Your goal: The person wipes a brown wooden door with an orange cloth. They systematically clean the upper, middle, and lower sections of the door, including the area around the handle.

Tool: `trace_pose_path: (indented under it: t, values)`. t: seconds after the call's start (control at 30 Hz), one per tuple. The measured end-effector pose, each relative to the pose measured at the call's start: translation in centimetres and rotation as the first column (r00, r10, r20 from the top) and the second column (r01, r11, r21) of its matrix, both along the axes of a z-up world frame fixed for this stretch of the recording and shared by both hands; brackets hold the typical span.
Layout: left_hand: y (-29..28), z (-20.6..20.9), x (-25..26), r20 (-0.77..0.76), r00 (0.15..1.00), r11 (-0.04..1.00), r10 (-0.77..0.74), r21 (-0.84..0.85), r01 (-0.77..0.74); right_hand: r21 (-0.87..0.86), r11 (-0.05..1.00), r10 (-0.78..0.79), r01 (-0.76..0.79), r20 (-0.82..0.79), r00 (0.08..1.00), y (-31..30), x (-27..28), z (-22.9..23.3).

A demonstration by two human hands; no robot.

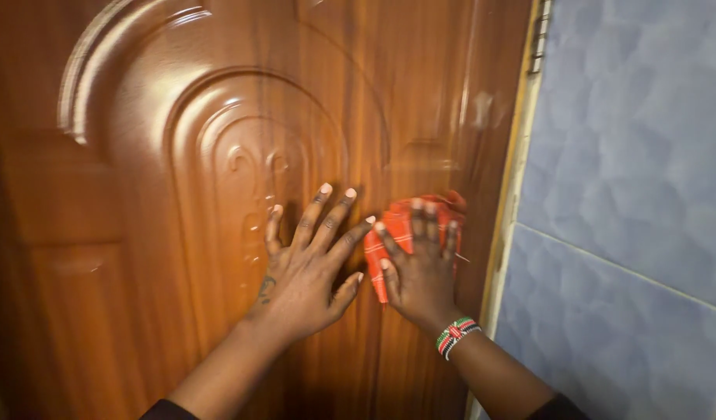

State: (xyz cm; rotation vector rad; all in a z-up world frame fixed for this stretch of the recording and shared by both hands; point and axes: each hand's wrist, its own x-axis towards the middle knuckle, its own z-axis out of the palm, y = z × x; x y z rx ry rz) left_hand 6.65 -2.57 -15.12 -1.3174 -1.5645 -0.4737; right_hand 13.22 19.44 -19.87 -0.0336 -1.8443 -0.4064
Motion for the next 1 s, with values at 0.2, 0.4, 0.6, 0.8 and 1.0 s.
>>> trace_pose_path:
  t: [0.2,0.4,0.6,0.8,1.0]
  values:
    - [-4.8,-0.4,0.7,0.106,0.991,0.994,0.085,0.054,-0.091,0.035,0.995,0.092,-0.092,0.006,0.996,-6.3,-2.9,6.7]
    - [-6.5,-0.4,1.3,0.346,0.912,0.946,-0.223,0.303,0.116,-0.013,0.997,0.079,-0.081,-0.104,0.991,-12.3,-8.2,9.8]
    - [-3.0,-2.3,0.9,0.566,0.665,0.86,-0.487,0.443,0.253,-0.105,0.967,0.233,-0.231,0.012,0.972,-12.8,-8.9,2.7]
    - [-0.4,-6.0,-0.1,0.597,0.758,0.958,-0.262,0.256,0.13,-0.283,0.559,0.782,-0.779,-0.133,0.609,-12.1,-5.0,-4.1]
    - [0.7,-4.6,-3.7,0.079,0.924,0.887,0.375,0.259,-0.382,-0.325,0.757,0.485,-0.567,-0.302,0.82,-8.2,-1.7,-8.5]
